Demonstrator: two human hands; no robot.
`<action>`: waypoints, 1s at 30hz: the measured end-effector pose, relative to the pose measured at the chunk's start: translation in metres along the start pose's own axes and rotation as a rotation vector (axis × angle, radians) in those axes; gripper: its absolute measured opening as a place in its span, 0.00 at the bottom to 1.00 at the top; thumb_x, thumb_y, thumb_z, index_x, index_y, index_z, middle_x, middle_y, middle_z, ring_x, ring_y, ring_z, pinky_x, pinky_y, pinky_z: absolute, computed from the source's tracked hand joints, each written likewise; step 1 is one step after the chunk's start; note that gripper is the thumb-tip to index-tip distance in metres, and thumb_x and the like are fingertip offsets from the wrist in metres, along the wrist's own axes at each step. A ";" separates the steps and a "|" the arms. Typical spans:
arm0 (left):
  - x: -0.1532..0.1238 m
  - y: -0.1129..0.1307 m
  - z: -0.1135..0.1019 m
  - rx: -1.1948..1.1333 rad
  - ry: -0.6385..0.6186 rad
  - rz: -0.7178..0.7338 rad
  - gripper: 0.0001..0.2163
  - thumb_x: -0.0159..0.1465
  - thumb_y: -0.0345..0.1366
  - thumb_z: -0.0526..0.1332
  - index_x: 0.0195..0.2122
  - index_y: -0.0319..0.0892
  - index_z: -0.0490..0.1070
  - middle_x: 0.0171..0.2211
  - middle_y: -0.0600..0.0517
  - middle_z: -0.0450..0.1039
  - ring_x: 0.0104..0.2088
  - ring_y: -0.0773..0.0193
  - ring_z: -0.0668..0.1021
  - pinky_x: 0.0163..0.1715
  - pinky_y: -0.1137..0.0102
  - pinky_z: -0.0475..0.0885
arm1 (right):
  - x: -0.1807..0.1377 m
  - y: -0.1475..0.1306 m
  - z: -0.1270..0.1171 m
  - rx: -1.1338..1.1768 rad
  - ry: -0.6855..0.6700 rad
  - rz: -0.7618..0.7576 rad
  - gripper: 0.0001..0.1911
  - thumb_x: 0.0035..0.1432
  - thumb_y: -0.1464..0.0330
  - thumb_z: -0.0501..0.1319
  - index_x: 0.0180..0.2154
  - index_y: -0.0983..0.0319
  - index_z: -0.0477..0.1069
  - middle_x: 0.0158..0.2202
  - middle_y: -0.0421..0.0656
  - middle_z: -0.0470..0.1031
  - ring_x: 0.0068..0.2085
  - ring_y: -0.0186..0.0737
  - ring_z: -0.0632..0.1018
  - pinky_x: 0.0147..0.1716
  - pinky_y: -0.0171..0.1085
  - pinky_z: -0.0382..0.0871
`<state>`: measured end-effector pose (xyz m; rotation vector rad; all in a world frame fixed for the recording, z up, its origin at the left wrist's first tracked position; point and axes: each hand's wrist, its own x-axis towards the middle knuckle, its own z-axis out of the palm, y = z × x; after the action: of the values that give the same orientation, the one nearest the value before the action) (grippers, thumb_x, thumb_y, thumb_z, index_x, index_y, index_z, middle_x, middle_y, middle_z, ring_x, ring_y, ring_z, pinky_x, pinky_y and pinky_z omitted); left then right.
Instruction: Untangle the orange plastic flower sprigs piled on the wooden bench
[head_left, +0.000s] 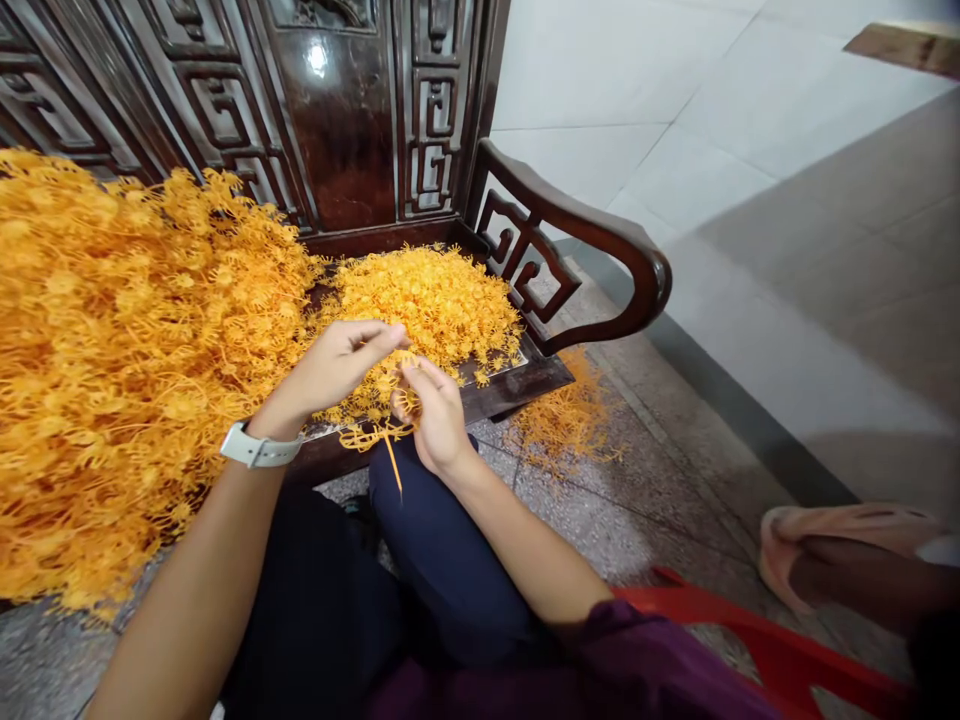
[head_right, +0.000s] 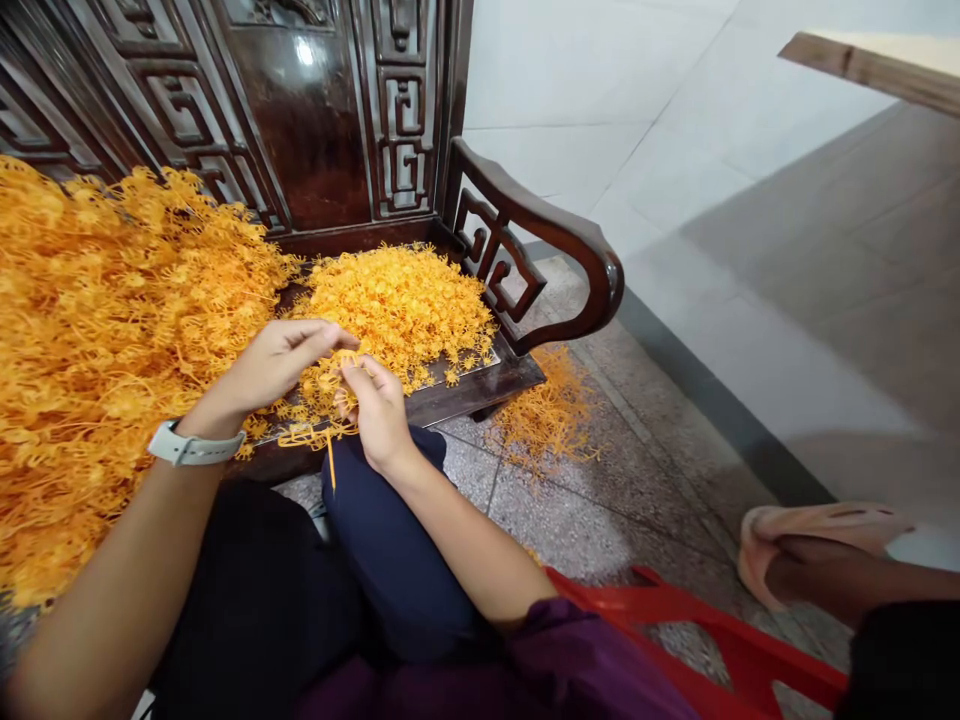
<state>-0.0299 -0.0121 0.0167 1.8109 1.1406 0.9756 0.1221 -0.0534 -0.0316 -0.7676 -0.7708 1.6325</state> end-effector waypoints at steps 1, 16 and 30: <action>-0.001 0.004 0.004 0.026 -0.004 0.023 0.21 0.71 0.55 0.63 0.37 0.41 0.83 0.36 0.47 0.83 0.38 0.59 0.81 0.40 0.67 0.74 | 0.000 0.000 0.000 -0.010 -0.001 0.001 0.13 0.62 0.59 0.67 0.32 0.60 0.70 0.28 0.36 0.65 0.24 0.28 0.65 0.21 0.30 0.54; 0.007 -0.005 0.008 -0.256 0.341 -0.024 0.23 0.43 0.46 0.85 0.30 0.40 0.78 0.28 0.50 0.78 0.28 0.65 0.78 0.30 0.72 0.74 | 0.003 -0.002 -0.001 -0.068 0.005 0.024 0.13 0.57 0.58 0.71 0.35 0.61 0.76 0.27 0.37 0.67 0.26 0.30 0.63 0.24 0.32 0.53; 0.019 -0.033 -0.007 -0.827 0.795 -0.196 0.15 0.54 0.29 0.79 0.29 0.41 0.72 0.27 0.56 0.72 0.25 0.73 0.73 0.28 0.78 0.71 | -0.019 -0.010 -0.001 -0.460 -0.382 -0.230 0.14 0.71 0.58 0.63 0.42 0.62 0.78 0.33 0.40 0.75 0.34 0.34 0.74 0.35 0.35 0.67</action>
<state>-0.0417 0.0168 -0.0060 0.6347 1.0671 1.7816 0.1319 -0.0703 -0.0228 -0.6547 -1.4878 1.4221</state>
